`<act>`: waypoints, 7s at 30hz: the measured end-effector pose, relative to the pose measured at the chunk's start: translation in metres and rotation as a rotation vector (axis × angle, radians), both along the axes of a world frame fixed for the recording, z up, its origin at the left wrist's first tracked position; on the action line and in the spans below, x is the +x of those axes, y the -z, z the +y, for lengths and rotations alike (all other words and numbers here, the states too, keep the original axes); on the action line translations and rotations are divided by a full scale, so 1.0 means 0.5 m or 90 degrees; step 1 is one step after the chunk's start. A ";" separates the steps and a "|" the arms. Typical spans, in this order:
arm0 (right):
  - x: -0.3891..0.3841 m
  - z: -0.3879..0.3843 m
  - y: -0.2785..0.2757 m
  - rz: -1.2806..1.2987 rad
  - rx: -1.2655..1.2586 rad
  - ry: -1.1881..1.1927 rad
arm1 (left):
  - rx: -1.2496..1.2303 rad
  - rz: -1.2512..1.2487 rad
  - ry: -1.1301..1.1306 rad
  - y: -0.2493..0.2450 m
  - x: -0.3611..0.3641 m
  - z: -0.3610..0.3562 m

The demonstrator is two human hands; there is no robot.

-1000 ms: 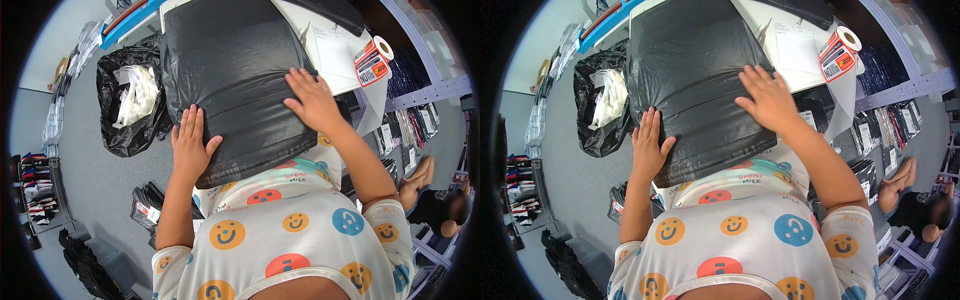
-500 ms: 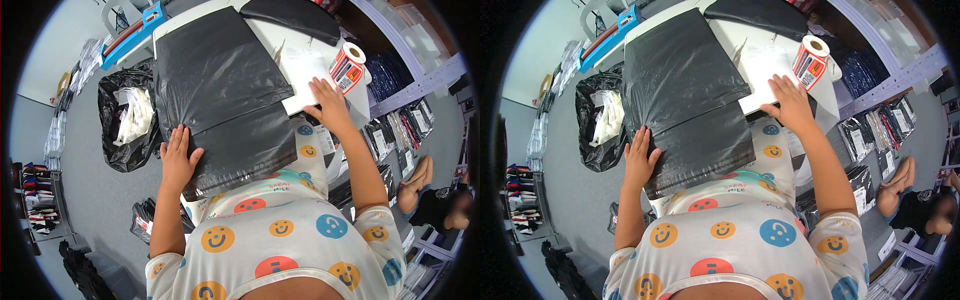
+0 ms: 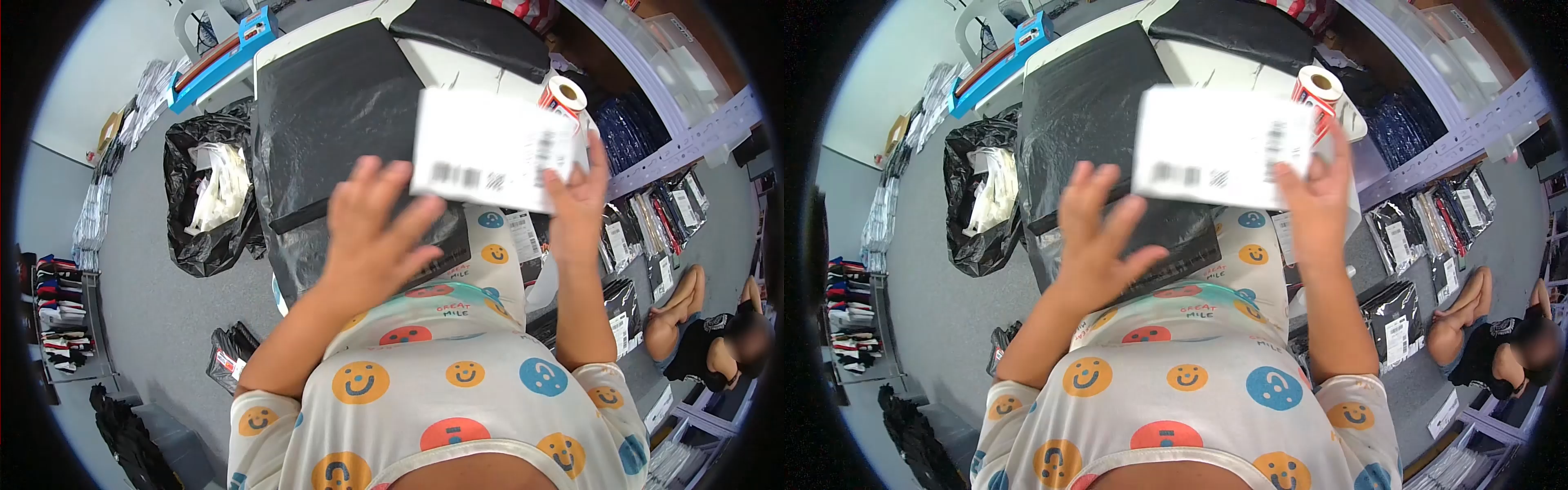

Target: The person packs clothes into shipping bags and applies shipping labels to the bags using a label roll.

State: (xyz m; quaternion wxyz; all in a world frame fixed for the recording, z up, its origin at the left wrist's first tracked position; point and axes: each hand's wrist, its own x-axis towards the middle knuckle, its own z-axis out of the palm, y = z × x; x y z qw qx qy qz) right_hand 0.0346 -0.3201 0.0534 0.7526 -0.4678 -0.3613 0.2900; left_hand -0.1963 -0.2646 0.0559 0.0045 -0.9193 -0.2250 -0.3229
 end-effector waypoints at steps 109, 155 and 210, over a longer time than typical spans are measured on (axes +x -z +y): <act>-0.098 0.275 0.118 -0.189 -0.411 -0.360 | -1.026 -1.111 0.182 0.176 -0.204 0.100; -0.153 0.281 0.100 0.015 -0.306 -0.394 | -1.017 -1.231 0.214 0.184 -0.199 0.093; -0.086 0.203 0.026 -0.248 -0.243 -0.189 | -0.799 -0.616 0.003 0.094 0.014 0.196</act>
